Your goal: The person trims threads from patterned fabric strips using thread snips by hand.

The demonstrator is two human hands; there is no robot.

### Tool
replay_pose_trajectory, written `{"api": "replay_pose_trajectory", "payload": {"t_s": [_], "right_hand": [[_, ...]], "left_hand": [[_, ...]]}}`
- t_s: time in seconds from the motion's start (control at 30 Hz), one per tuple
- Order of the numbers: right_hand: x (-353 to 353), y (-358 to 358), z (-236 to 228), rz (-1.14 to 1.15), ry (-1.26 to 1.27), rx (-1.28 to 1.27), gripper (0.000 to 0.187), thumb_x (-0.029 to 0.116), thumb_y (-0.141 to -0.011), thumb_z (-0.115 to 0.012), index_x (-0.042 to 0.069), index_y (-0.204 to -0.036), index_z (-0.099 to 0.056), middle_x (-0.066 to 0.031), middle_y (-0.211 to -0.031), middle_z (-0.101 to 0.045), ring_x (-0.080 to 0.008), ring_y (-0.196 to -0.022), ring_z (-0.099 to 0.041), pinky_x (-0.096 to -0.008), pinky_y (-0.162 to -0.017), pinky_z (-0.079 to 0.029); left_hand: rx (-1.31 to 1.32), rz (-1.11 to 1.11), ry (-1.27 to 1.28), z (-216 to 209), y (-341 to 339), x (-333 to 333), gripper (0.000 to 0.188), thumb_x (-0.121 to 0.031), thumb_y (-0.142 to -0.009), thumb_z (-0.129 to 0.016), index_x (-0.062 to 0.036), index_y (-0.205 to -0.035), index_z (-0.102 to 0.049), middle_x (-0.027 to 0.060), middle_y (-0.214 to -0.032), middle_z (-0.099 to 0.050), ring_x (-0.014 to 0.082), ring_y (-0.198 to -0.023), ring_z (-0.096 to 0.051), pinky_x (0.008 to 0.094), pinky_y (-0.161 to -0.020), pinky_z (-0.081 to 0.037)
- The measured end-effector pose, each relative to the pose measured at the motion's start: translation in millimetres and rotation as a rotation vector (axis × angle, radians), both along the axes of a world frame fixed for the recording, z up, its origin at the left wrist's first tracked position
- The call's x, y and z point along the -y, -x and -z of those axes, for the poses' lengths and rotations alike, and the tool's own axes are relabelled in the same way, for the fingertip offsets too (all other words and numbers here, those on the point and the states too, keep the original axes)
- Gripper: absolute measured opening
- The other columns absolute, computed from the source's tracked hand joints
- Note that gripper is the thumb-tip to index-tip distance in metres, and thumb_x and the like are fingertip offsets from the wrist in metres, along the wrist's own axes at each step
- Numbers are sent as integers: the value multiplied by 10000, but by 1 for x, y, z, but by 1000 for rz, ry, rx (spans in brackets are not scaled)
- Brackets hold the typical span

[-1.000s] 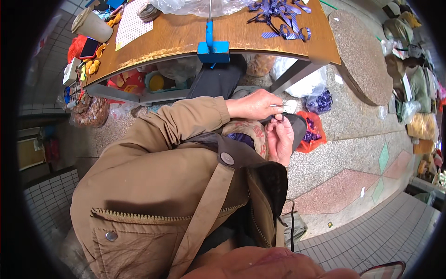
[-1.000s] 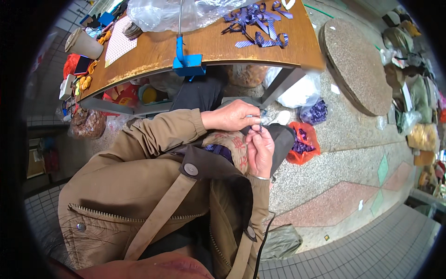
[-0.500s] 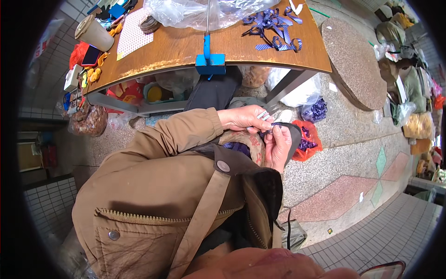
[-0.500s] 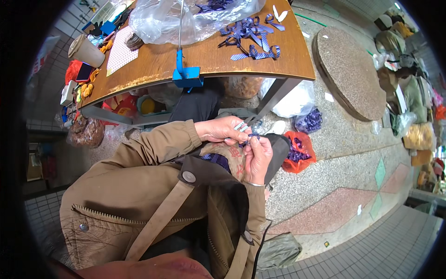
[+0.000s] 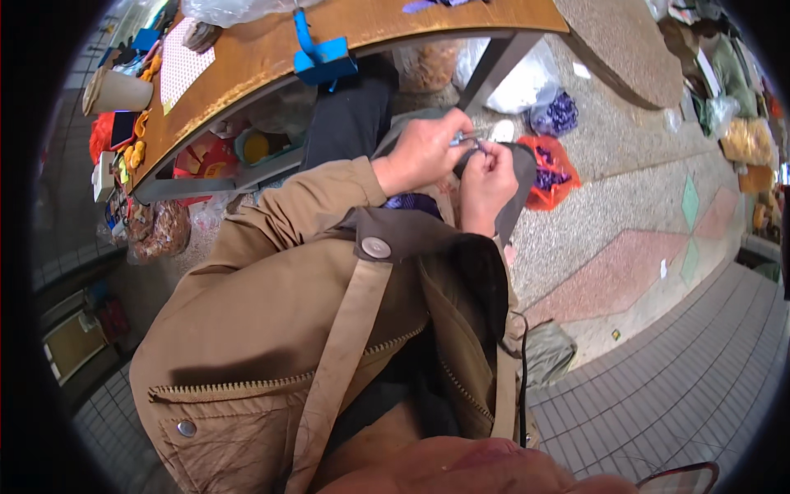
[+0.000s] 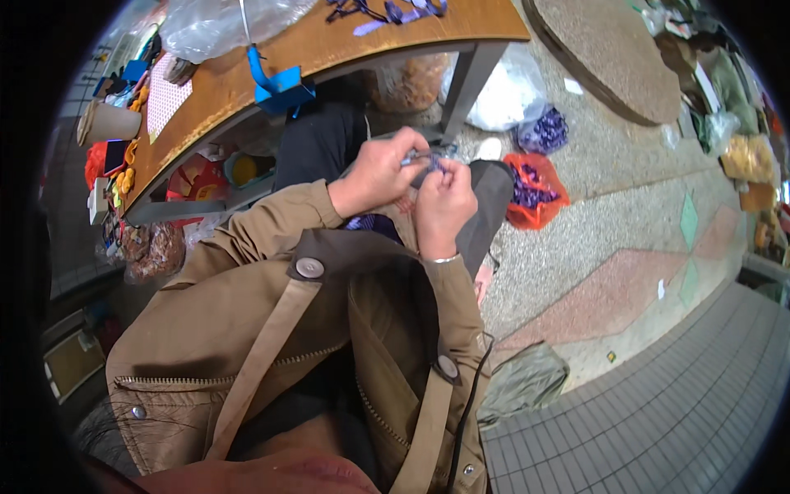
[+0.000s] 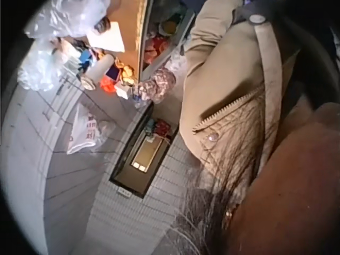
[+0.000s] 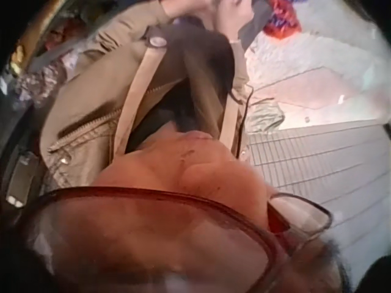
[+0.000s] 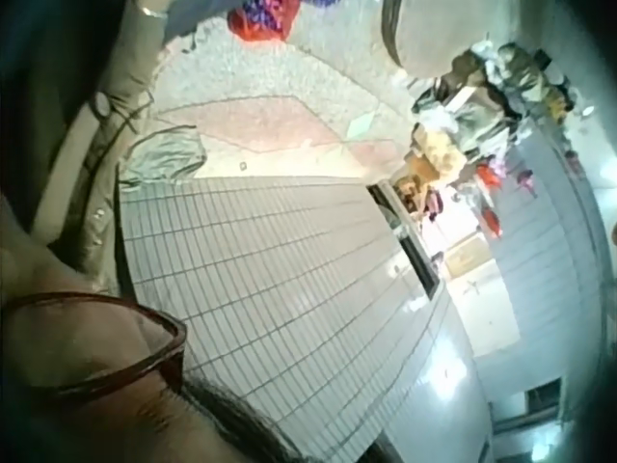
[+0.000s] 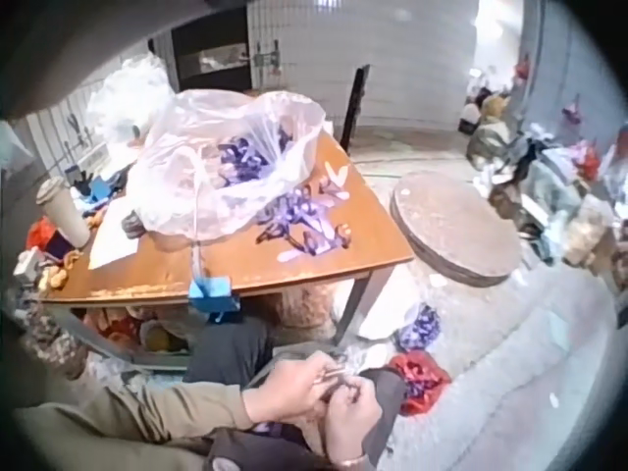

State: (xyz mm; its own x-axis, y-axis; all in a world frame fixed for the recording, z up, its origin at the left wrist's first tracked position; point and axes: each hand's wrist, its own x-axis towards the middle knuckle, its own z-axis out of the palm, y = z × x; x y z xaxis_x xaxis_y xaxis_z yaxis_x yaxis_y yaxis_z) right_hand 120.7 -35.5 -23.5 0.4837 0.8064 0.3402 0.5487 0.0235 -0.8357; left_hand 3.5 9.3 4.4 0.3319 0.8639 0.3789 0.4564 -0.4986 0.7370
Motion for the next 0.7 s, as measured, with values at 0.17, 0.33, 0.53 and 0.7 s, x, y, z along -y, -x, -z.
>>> {"api": "replay_pose_trajectory", "payload": {"t_s": [0.17, 0.33, 0.53, 0.7], "right_hand": [[7, -9, 7, -239, 127, -671, 62, 45, -841, -624, 10, -886, -602, 15, -685, -585, -24, -562, -503, -203, -507, -416], [5, -16, 9, -395, 190, -1045, 126, 135, -921, -601, 9, -932, -601, -5, -772, -618, -41, -637, -557, -175, -592, -457], [4, -22, 22, -403, 206, -1023, 117, 90, -926, -590, -10, -976, -624, -34, -803, -642, -69, -681, -592, -189, -613, -483], [4, -21, 20, -356, 169, -1013, 114, 52, -914, -596, -25, -989, -636, -39, -838, -638, -83, -720, -604, -209, -648, -500]], "left_hand": [[-86, -16, -64, 5, 4, -6, 156, -45, -752, -696, -38, -851, -575, 142, -739, -608, 332, -698, -628, 366, -562, -486], [-66, 73, -189, 12, 6, -3, 167, 50, -697, -640, -36, -832, -590, 127, -766, -619, 325, -723, -634, 373, -590, -500], [-53, 175, -172, 11, 8, -4, 178, 33, -704, -648, -40, -863, -616, 133, -810, -642, 310, -737, -647, 353, -622, -507], [-81, 50, 119, -3, 14, -10, 179, -172, -820, -657, -34, -933, -642, 146, -780, -642, 297, -719, -654, 329, -608, -493]]}}
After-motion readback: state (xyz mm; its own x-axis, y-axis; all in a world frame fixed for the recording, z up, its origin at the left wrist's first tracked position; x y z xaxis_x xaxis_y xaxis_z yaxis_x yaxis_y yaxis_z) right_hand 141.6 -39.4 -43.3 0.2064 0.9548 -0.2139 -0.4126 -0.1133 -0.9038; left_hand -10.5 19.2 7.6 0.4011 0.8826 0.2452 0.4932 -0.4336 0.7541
